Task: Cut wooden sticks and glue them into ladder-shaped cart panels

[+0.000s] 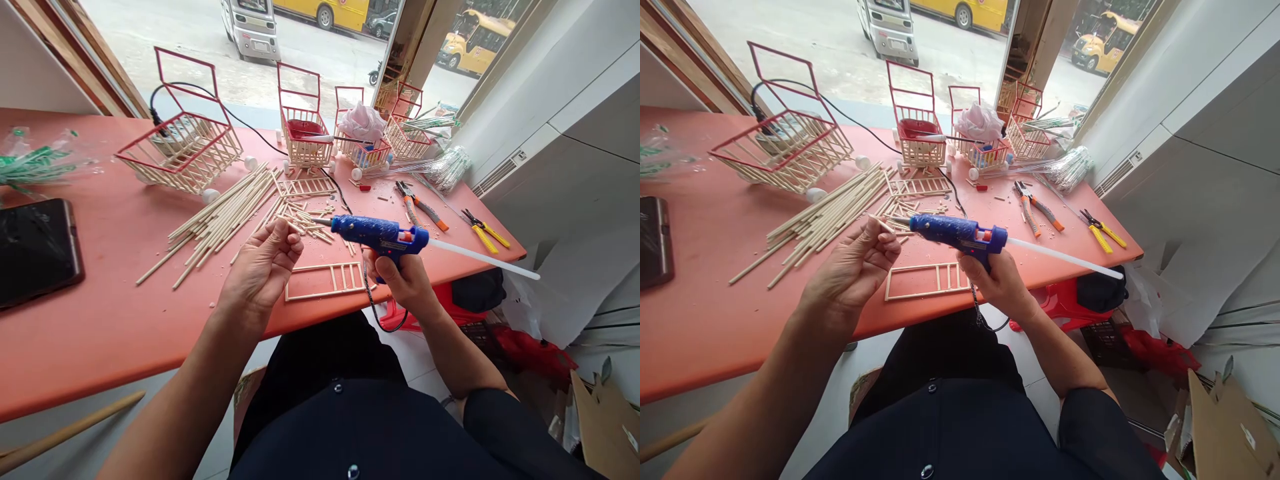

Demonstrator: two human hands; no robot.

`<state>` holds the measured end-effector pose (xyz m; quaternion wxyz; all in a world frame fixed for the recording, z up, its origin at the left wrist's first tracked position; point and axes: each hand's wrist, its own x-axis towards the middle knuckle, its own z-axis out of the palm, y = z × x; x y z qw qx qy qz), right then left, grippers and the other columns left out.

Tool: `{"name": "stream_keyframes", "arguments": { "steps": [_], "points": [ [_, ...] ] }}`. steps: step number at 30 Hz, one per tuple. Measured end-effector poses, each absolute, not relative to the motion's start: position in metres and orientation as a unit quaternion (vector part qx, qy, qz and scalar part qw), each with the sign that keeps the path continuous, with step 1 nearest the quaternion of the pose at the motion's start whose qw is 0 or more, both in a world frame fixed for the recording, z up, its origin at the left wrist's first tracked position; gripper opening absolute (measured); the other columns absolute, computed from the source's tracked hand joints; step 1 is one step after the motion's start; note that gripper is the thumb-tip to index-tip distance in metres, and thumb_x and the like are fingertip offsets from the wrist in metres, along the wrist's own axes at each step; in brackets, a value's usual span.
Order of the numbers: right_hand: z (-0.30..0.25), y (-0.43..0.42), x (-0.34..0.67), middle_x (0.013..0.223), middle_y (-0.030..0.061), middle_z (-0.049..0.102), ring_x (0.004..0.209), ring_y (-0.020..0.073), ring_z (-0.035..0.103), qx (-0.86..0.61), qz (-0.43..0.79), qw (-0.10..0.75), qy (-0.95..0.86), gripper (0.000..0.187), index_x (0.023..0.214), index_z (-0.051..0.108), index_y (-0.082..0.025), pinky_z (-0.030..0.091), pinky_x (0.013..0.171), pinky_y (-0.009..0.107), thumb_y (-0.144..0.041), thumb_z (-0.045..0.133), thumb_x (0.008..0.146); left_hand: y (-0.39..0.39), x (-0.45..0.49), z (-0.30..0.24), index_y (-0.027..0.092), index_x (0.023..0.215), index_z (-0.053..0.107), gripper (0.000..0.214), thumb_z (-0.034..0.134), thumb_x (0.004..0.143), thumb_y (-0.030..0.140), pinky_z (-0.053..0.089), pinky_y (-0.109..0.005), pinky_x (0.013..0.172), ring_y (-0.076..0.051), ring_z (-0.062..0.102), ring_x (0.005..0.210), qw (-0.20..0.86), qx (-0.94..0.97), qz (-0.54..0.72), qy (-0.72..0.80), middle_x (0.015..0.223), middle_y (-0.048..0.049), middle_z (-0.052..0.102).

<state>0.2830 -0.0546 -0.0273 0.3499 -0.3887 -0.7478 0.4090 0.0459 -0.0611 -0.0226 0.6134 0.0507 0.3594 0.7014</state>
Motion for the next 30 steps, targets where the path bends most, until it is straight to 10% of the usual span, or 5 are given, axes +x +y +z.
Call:
{"name": "stream_keyframes", "arguments": {
  "steps": [9, 15, 30],
  "points": [
    [-0.024, -0.046, 0.284, 0.097, 0.0069, 0.066, 0.084, 0.0205, 0.058, -0.33, 0.222, 0.367, -0.841, 0.019, 0.108, 0.057, -0.023, 0.053, 0.082, 0.035, -0.041, 0.063, 0.108, -0.063, 0.048, -0.023, 0.013, 0.068, 0.07, 0.03, 0.088, 0.092, 0.007, 0.052, -0.012, 0.057, -0.003, 0.061, 0.054, 0.643, 0.057, 0.684, 0.339, 0.063, 0.0048, 0.064],
    [-0.033, -0.046, 0.287, 0.095, 0.004, 0.065, 0.08, 0.019, 0.06, -0.308, 0.205, 0.378, -0.848, 0.016, 0.109, 0.056, -0.024, 0.054, 0.079, 0.033, -0.038, 0.064, 0.11, -0.063, 0.054, -0.015, 0.012, 0.07, 0.068, 0.045, 0.053, 0.112, 0.004, 0.052, -0.014, 0.055, -0.004, 0.061, 0.052, 0.637, -0.012, 0.688, 0.347, 0.065, 0.0026, 0.065],
    [-0.036, -0.052, 0.28, 0.094, 0.0035, 0.066, 0.079, 0.0188, 0.064, -0.304, 0.168, 0.378, -0.858, 0.01, 0.109, 0.057, -0.023, 0.054, 0.073, 0.031, -0.032, 0.062, 0.111, -0.064, 0.056, -0.015, 0.012, 0.069, 0.066, 0.052, 0.045, 0.117, 0.015, 0.05, -0.014, 0.053, -0.004, 0.061, 0.051, 0.631, -0.034, 0.707, 0.316, 0.062, 0.0017, 0.062]
  ]
}}
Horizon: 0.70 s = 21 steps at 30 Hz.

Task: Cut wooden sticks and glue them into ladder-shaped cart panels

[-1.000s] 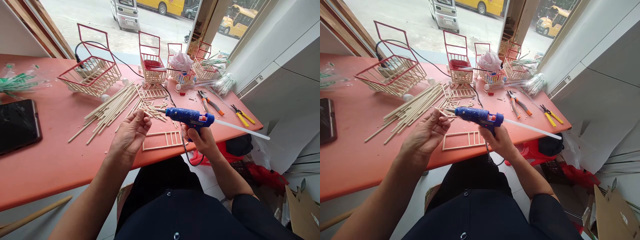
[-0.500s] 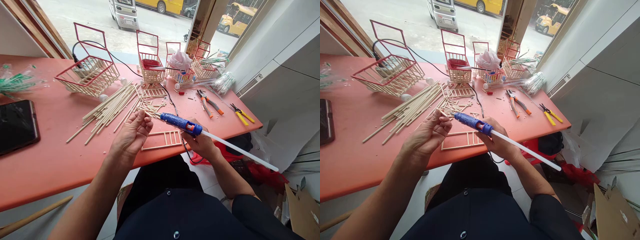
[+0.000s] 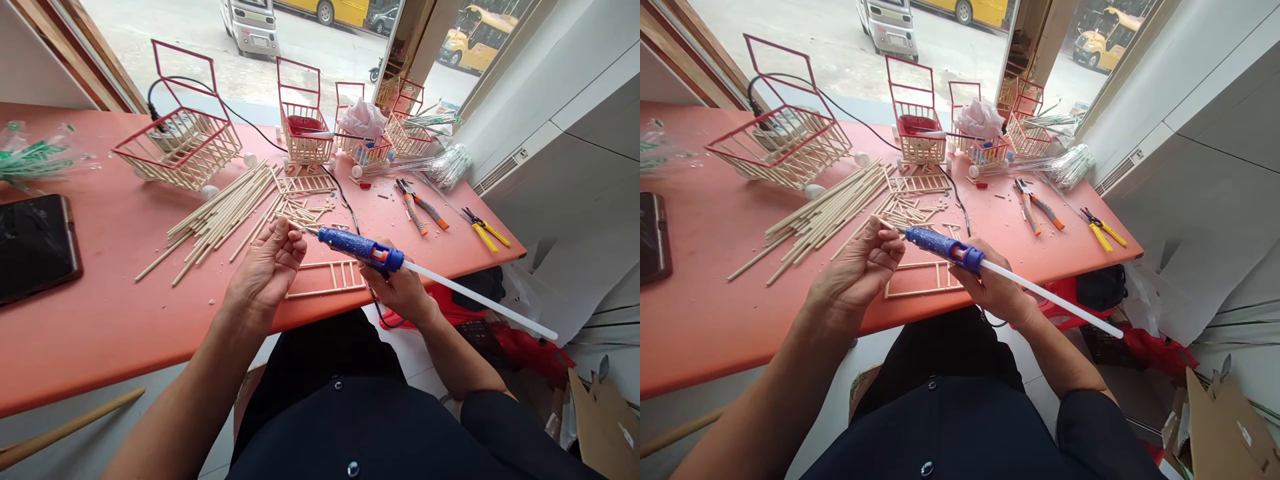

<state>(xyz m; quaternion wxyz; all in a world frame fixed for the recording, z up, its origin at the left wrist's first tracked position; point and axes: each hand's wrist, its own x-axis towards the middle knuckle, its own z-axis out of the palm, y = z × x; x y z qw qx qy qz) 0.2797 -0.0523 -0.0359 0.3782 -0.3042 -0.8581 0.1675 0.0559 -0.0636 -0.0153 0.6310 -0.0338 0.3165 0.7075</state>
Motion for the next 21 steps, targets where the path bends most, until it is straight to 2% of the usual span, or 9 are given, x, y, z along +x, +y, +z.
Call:
{"name": "stream_keyframes", "arguments": {
  "steps": [7, 16, 21],
  "points": [
    [-0.037, -0.054, 0.278, 0.101, 0.0058, 0.069, 0.083, 0.0195, 0.067, -0.284, 0.168, 0.386, -0.861, 0.011, 0.111, 0.059, -0.023, 0.058, 0.077, 0.032, -0.033, 0.062, 0.113, -0.063, 0.056, -0.017, 0.013, 0.069, 0.065, 0.049, 0.05, 0.114, 0.004, 0.051, -0.013, 0.053, -0.004, 0.062, 0.051, 0.624, -0.034, 0.713, 0.319, 0.063, 0.0027, 0.065],
    [-0.03, -0.056, 0.274, 0.105, 0.0063, 0.073, 0.098, 0.023, 0.071, -0.253, 0.142, 0.391, -0.874, 0.012, 0.12, 0.06, -0.025, 0.06, 0.087, 0.035, -0.027, 0.066, 0.111, -0.064, 0.052, -0.025, 0.013, 0.072, 0.068, 0.044, 0.053, 0.111, 0.002, 0.053, -0.014, 0.055, -0.004, 0.064, 0.053, 0.614, -0.009, 0.718, 0.328, 0.064, 0.0028, 0.067],
    [-0.031, -0.056, 0.274, 0.105, 0.0063, 0.073, 0.097, 0.0235, 0.072, -0.256, 0.151, 0.392, -0.871, 0.011, 0.119, 0.06, -0.025, 0.06, 0.086, 0.034, -0.028, 0.067, 0.11, -0.066, 0.051, -0.025, 0.013, 0.073, 0.068, 0.044, 0.051, 0.112, 0.002, 0.053, -0.014, 0.055, -0.004, 0.064, 0.053, 0.617, 0.0, 0.713, 0.332, 0.064, 0.0033, 0.065]
  ]
}}
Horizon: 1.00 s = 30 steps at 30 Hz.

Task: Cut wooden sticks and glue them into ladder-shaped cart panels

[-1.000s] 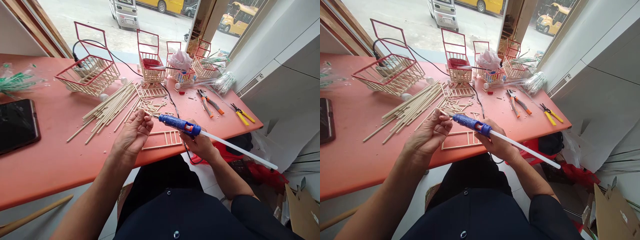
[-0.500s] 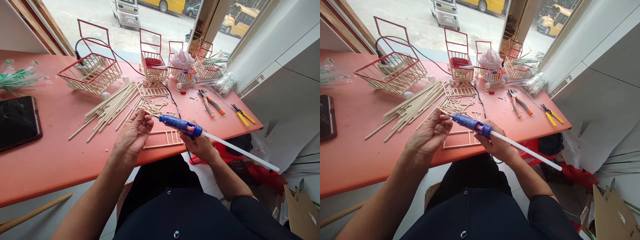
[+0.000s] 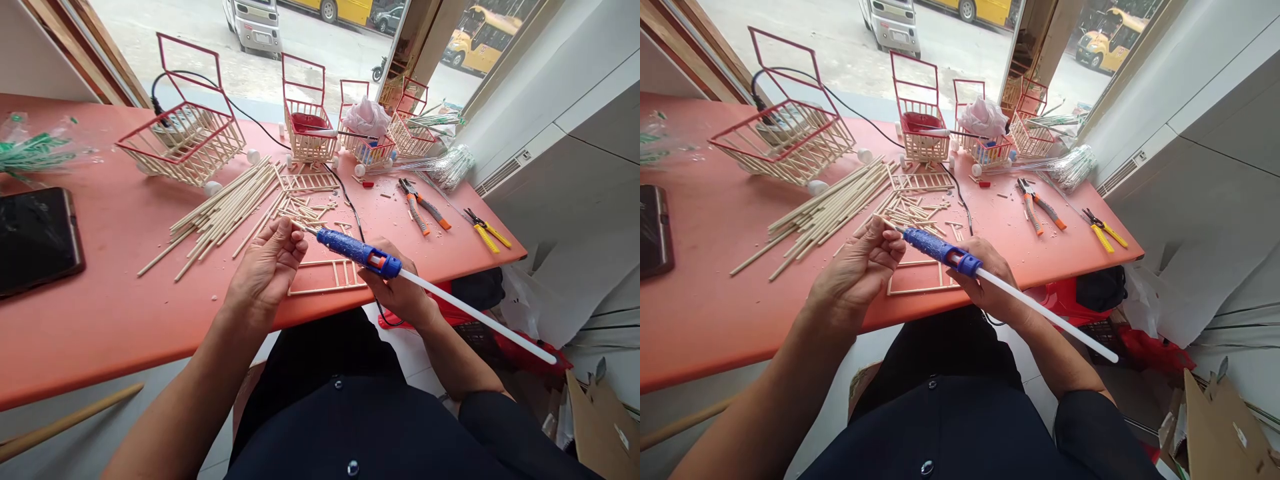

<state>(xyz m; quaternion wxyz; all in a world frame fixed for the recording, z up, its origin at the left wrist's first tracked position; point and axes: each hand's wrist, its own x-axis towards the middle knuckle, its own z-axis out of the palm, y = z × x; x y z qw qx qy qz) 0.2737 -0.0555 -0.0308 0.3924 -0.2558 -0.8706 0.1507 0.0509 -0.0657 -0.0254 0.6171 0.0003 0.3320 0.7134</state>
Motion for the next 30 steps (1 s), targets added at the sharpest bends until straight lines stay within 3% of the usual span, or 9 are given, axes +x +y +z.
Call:
{"name": "stream_keyframes", "arguments": {
  "steps": [17, 25, 30],
  "points": [
    [-0.0325, -0.057, 0.2741, 0.105, 0.0088, 0.073, 0.096, 0.0251, 0.072, -0.283, 0.171, 0.381, -0.863, 0.014, 0.119, 0.062, -0.024, 0.062, 0.086, 0.038, -0.036, 0.064, 0.111, -0.0671, 0.051, -0.0247, 0.014, 0.073, 0.065, 0.031, 0.08, 0.098, 0.005, 0.05, -0.012, 0.056, -0.005, 0.062, 0.058, 0.643, -0.028, 0.7, 0.311, 0.068, 0.0037, 0.063],
    [-0.0295, -0.0594, 0.2707, 0.108, 0.0083, 0.076, 0.101, 0.0241, 0.072, -0.271, 0.152, 0.383, -0.87, 0.014, 0.121, 0.063, -0.024, 0.059, 0.089, 0.037, -0.034, 0.065, 0.112, -0.0678, 0.0524, -0.0281, 0.014, 0.072, 0.066, 0.031, 0.077, 0.1, 0.005, 0.051, -0.012, 0.056, -0.005, 0.063, 0.058, 0.63, -0.022, 0.711, 0.312, 0.07, 0.003, 0.064],
    [-0.0296, -0.0596, 0.2718, 0.107, 0.0079, 0.075, 0.1, 0.0229, 0.072, -0.272, 0.146, 0.382, -0.871, 0.014, 0.12, 0.063, -0.023, 0.058, 0.088, 0.035, -0.034, 0.066, 0.112, -0.0683, 0.0521, -0.0258, 0.013, 0.072, 0.066, 0.039, 0.061, 0.109, 0.004, 0.051, -0.013, 0.056, -0.005, 0.063, 0.056, 0.634, -0.03, 0.706, 0.314, 0.068, 0.0015, 0.064]
  ]
}}
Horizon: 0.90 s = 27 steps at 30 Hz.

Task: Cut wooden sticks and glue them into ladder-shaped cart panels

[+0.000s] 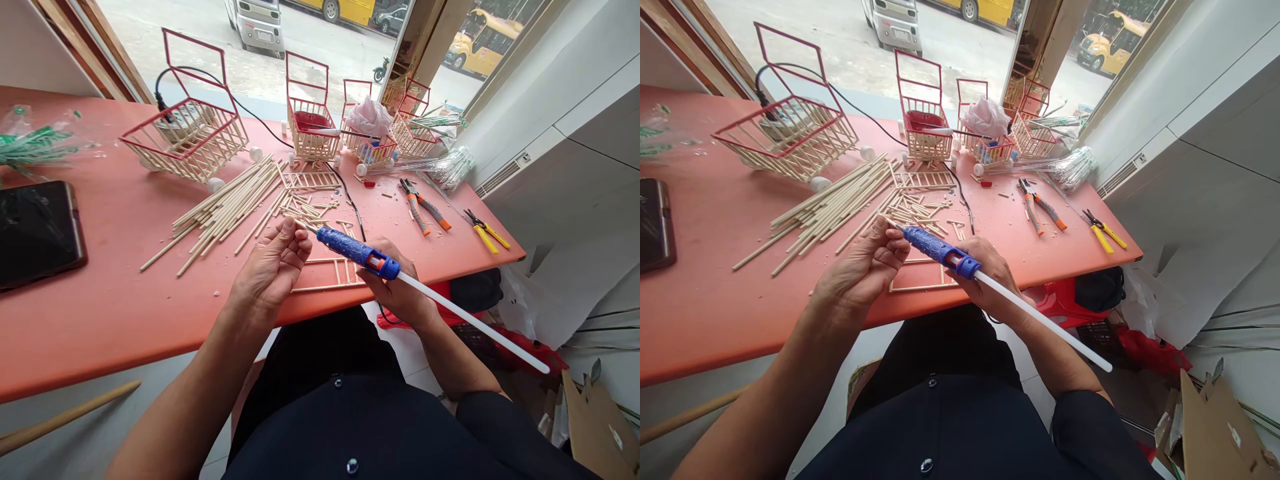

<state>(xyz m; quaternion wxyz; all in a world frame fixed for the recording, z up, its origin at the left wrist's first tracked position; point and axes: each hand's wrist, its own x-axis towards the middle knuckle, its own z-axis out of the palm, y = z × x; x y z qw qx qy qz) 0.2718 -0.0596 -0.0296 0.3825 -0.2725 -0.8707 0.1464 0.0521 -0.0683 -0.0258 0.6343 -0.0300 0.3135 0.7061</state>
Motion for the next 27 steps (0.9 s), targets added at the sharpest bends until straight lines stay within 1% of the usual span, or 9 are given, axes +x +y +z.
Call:
{"name": "stream_keyframes", "arguments": {
  "steps": [3, 7, 11, 15, 19, 22, 24, 25, 27],
  "points": [
    [-0.031, -0.059, 0.272, 0.107, 0.0088, 0.076, 0.099, 0.0241, 0.073, -0.281, 0.144, 0.373, -0.872, 0.015, 0.119, 0.063, -0.023, 0.06, 0.087, 0.037, -0.036, 0.064, 0.112, -0.069, 0.051, -0.025, 0.013, 0.072, 0.067, 0.036, 0.065, 0.107, 0.004, 0.052, -0.013, 0.056, -0.005, 0.064, 0.056, 0.633, -0.027, 0.706, 0.317, 0.066, 0.0023, 0.064],
    [-0.032, -0.057, 0.272, 0.105, 0.0084, 0.076, 0.097, 0.0245, 0.074, -0.265, 0.15, 0.389, -0.87, 0.014, 0.12, 0.062, -0.025, 0.062, 0.087, 0.037, -0.037, 0.064, 0.112, -0.07, 0.05, -0.026, 0.014, 0.072, 0.066, 0.034, 0.072, 0.104, 0.004, 0.053, -0.013, 0.057, -0.005, 0.063, 0.057, 0.632, -0.014, 0.705, 0.322, 0.066, 0.003, 0.063],
    [-0.031, -0.055, 0.273, 0.105, 0.0092, 0.076, 0.098, 0.0255, 0.074, -0.277, 0.147, 0.376, -0.872, 0.016, 0.121, 0.062, -0.025, 0.063, 0.087, 0.039, -0.038, 0.063, 0.112, -0.071, 0.049, -0.027, 0.015, 0.072, 0.067, 0.03, 0.084, 0.095, 0.003, 0.053, -0.012, 0.058, -0.005, 0.064, 0.059, 0.637, 0.008, 0.701, 0.321, 0.068, 0.0045, 0.063],
    [-0.031, -0.056, 0.275, 0.106, 0.0091, 0.075, 0.098, 0.0248, 0.072, -0.279, 0.167, 0.363, -0.873, 0.014, 0.118, 0.063, -0.024, 0.062, 0.089, 0.039, -0.035, 0.065, 0.111, -0.069, 0.047, -0.03, 0.015, 0.072, 0.067, 0.03, 0.085, 0.094, 0.005, 0.054, -0.011, 0.06, -0.004, 0.065, 0.061, 0.623, 0.014, 0.719, 0.307, 0.069, 0.0042, 0.065],
    [-0.032, -0.061, 0.28, 0.099, 0.0065, 0.07, 0.089, 0.0223, 0.069, -0.271, 0.228, 0.374, -0.857, 0.019, 0.108, 0.063, -0.023, 0.06, 0.081, 0.036, -0.042, 0.064, 0.111, -0.065, 0.044, -0.036, 0.015, 0.072, 0.072, 0.027, 0.089, 0.092, 0.007, 0.055, -0.011, 0.063, -0.004, 0.066, 0.061, 0.581, 0.059, 0.748, 0.315, 0.07, 0.0038, 0.07],
    [-0.03, -0.063, 0.285, 0.092, 0.0054, 0.066, 0.081, 0.0222, 0.066, -0.309, 0.247, 0.408, -0.823, 0.027, 0.105, 0.064, -0.023, 0.06, 0.076, 0.037, -0.049, 0.061, 0.112, -0.065, 0.043, -0.037, 0.016, 0.07, 0.074, 0.027, 0.091, 0.089, 0.006, 0.057, -0.013, 0.065, -0.004, 0.065, 0.061, 0.541, 0.107, 0.764, 0.334, 0.069, 0.0042, 0.071],
    [-0.026, -0.058, 0.292, 0.094, 0.0073, 0.067, 0.084, 0.0247, 0.068, -0.351, 0.207, 0.43, -0.805, 0.03, 0.109, 0.065, -0.023, 0.062, 0.082, 0.042, -0.053, 0.059, 0.112, -0.068, 0.043, -0.035, 0.017, 0.069, 0.076, 0.027, 0.093, 0.086, 0.006, 0.058, -0.015, 0.067, -0.005, 0.065, 0.061, 0.518, 0.139, 0.768, 0.349, 0.069, 0.0038, 0.071],
    [-0.024, -0.053, 0.297, 0.099, 0.0093, 0.069, 0.089, 0.027, 0.07, -0.372, 0.17, 0.437, -0.801, 0.031, 0.112, 0.066, -0.023, 0.062, 0.088, 0.045, -0.053, 0.059, 0.112, -0.07, 0.044, -0.033, 0.017, 0.069, 0.076, 0.026, 0.093, 0.086, 0.005, 0.058, -0.015, 0.067, -0.006, 0.065, 0.061, 0.508, 0.154, 0.77, 0.355, 0.069, 0.0035, 0.072],
    [-0.022, -0.039, 0.31, 0.114, 0.0149, 0.072, 0.105, 0.0333, 0.072, -0.4, 0.08, 0.429, -0.806, 0.032, 0.124, 0.068, -0.024, 0.061, 0.102, 0.053, -0.052, 0.058, 0.112, -0.075, 0.045, -0.027, 0.019, 0.07, 0.078, 0.026, 0.092, 0.086, 0.004, 0.058, -0.016, 0.069, -0.006, 0.065, 0.062, 0.493, 0.182, 0.768, 0.367, 0.069, 0.0033, 0.072]
  ]
}}
